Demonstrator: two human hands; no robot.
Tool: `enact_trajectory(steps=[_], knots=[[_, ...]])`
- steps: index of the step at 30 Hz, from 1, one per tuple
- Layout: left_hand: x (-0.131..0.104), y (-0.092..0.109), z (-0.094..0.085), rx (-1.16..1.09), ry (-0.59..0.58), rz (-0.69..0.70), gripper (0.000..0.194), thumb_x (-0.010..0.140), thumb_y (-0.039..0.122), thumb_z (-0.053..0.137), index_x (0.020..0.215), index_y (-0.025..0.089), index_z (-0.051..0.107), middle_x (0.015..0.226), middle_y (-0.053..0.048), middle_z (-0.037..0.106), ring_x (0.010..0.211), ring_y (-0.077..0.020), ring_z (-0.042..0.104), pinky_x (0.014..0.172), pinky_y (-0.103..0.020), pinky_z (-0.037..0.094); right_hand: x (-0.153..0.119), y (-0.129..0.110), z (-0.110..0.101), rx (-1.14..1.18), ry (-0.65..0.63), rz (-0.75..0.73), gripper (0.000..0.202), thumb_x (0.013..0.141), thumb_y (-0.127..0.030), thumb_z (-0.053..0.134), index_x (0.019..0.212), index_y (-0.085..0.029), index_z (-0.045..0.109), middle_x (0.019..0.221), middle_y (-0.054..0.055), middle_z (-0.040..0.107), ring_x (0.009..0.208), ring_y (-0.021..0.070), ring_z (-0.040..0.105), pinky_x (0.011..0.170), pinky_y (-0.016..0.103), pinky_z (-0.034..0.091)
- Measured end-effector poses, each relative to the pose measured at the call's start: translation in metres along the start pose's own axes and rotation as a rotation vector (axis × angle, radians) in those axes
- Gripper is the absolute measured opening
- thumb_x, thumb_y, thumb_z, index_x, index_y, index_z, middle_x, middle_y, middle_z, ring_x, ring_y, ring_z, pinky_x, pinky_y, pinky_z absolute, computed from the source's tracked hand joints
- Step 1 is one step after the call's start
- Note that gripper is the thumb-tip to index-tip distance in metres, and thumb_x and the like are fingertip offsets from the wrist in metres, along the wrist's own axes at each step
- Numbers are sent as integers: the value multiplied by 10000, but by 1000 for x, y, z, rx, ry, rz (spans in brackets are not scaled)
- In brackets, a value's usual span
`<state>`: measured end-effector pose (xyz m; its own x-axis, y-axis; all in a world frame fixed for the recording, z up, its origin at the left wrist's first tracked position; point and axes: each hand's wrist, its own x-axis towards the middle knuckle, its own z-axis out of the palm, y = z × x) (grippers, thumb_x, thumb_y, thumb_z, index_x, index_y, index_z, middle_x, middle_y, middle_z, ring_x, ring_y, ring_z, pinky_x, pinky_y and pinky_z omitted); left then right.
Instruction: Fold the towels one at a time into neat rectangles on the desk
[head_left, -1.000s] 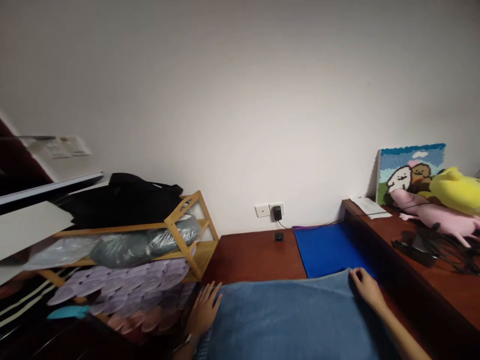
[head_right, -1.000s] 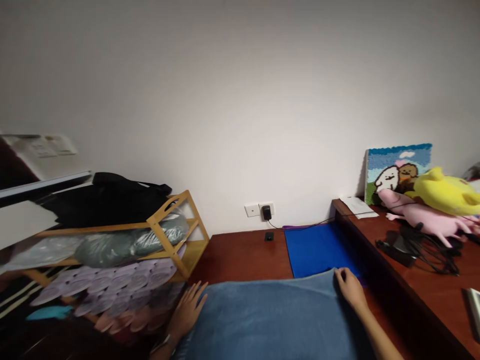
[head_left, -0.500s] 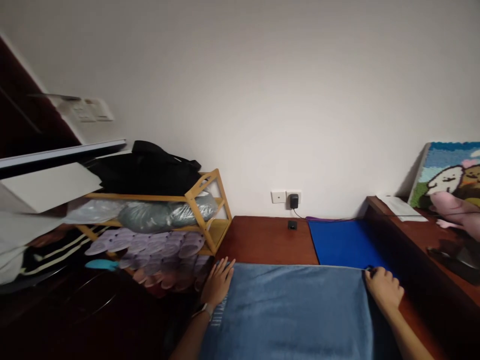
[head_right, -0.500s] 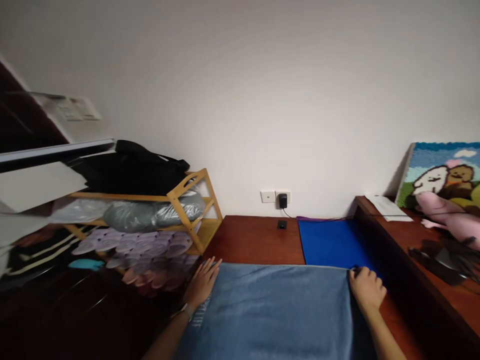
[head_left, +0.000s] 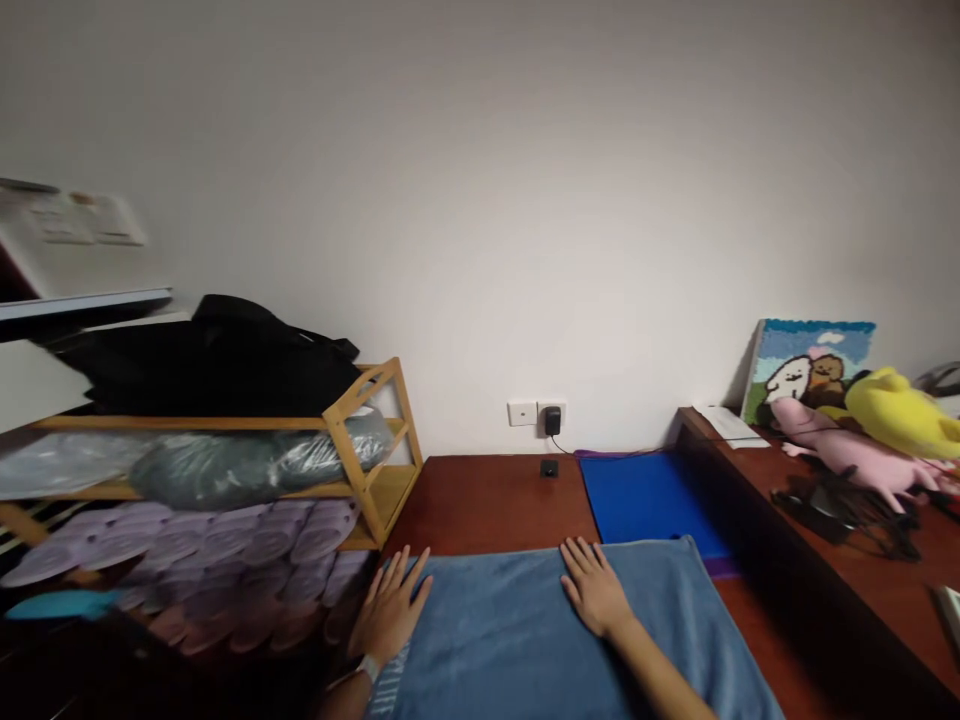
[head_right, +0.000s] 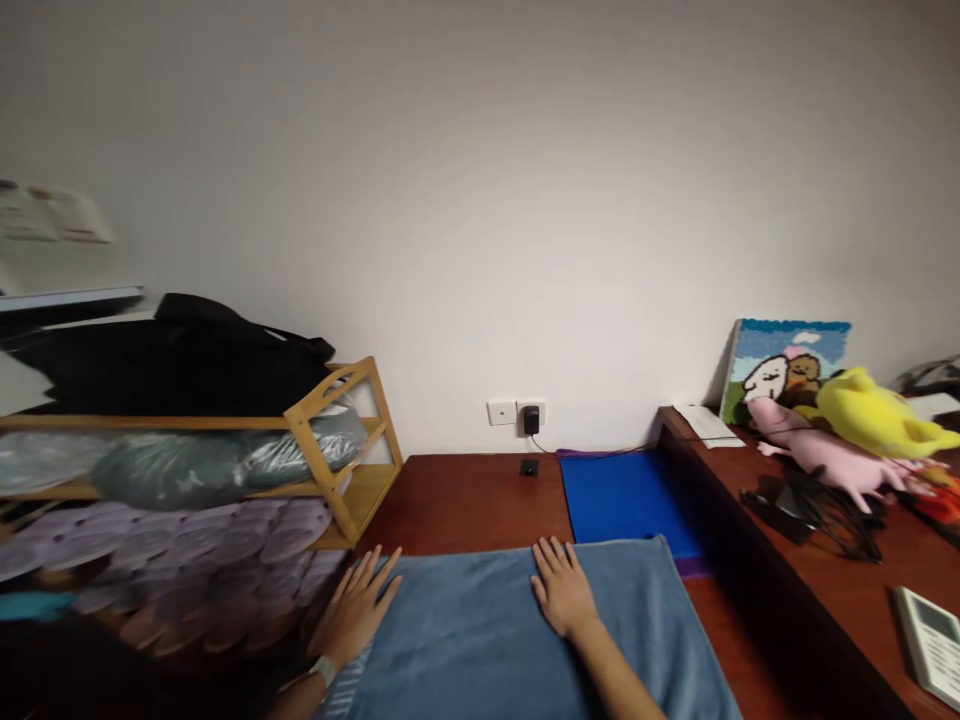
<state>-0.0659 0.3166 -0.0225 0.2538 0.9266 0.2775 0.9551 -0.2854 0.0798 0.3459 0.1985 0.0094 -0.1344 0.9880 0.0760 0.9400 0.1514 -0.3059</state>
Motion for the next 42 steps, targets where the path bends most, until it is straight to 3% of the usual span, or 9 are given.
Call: enact_trajectory(steps=[6, 9, 17, 25, 30, 33, 38, 40, 42], knots=[[2, 2, 0, 20, -17, -6, 608, 975, 521, 404, 1532, 282, 447, 1633, -100, 414, 1513, -284, 359, 1245, -515, 237, -63, 144, -33, -152, 66, 384, 635, 1023, -510, 260, 1599, -249, 315, 1664, 32, 296, 1555, 253, 201, 1269, 509, 170], [3, 0, 1, 4, -9, -11, 604, 968, 537, 415, 1524, 304, 458, 1628, -79, 426, 1511, -275, 365, 1243, -512, 246, -86, 191, -37, -155, 72, 502, 674, 1011, -495, 229, 1613, -194, 277, 1669, 51, 287, 1554, 243, 201, 1266, 479, 194], [5, 0, -2, 26, -31, -10, 567, 988, 487, 418, 1518, 290, 471, 1611, -108, 447, 1494, -279, 398, 1234, -502, 279, -94, 202, -27, -130, 118, 483, 748, 997, -532, 140, 1620, -129, 231, 1677, 57, 265, 1564, 224, 161, 1278, 451, 149], [-1, 5, -7, -26, -11, -31, 539, 1002, 487, 411, 1503, 303, 491, 1605, -85, 464, 1488, -264, 406, 1228, -502, 293, -95, 211, -24, -220, 88, 499, 726, 968, -503, 195, 1582, -150, 354, 1645, 63, 347, 1537, 235, 268, 1256, 473, 206], [-4, 3, -5, -64, 15, -26, 535, 1000, 485, 427, 1501, 312, 492, 1605, -74, 465, 1494, -264, 394, 1234, -503, 274, -68, 164, -35, -334, 160, 545, 650, 940, -348, 286, 1509, -98, 478, 1599, 139, 421, 1517, 306, 312, 1252, 549, 178], [-5, 3, -7, -72, 14, -15, 538, 999, 492, 431, 1500, 307, 495, 1604, -81, 465, 1492, -269, 398, 1236, -508, 271, -38, 86, -30, -247, 215, 354, 631, 974, -338, 287, 1533, -87, 439, 1610, 137, 400, 1528, 299, 285, 1271, 514, 160], [-3, 4, -5, -35, 4, -18, 548, 1001, 489, 413, 1507, 293, 488, 1605, -103, 459, 1493, -274, 399, 1235, -513, 271, 4, -46, 1, 48, 32, -141, 636, 1045, -510, 266, 1610, -219, 289, 1665, 22, 288, 1550, 209, 224, 1287, 418, 163], [-1, 3, -2, -21, 5, -19, 554, 997, 489, 413, 1511, 294, 481, 1607, -99, 458, 1492, -277, 399, 1233, -511, 274, 11, -63, 9, 86, -25, -172, 643, 1047, -534, 265, 1612, -228, 275, 1666, 18, 279, 1552, 207, 217, 1288, 423, 161], [0, 2, -1, -13, 5, -18, 561, 995, 488, 414, 1518, 293, 471, 1612, -93, 452, 1494, -276, 393, 1234, -502, 273, 9, -53, 9, 78, -45, -122, 653, 1044, -546, 277, 1608, -217, 284, 1665, 29, 280, 1553, 224, 214, 1289, 448, 158]])
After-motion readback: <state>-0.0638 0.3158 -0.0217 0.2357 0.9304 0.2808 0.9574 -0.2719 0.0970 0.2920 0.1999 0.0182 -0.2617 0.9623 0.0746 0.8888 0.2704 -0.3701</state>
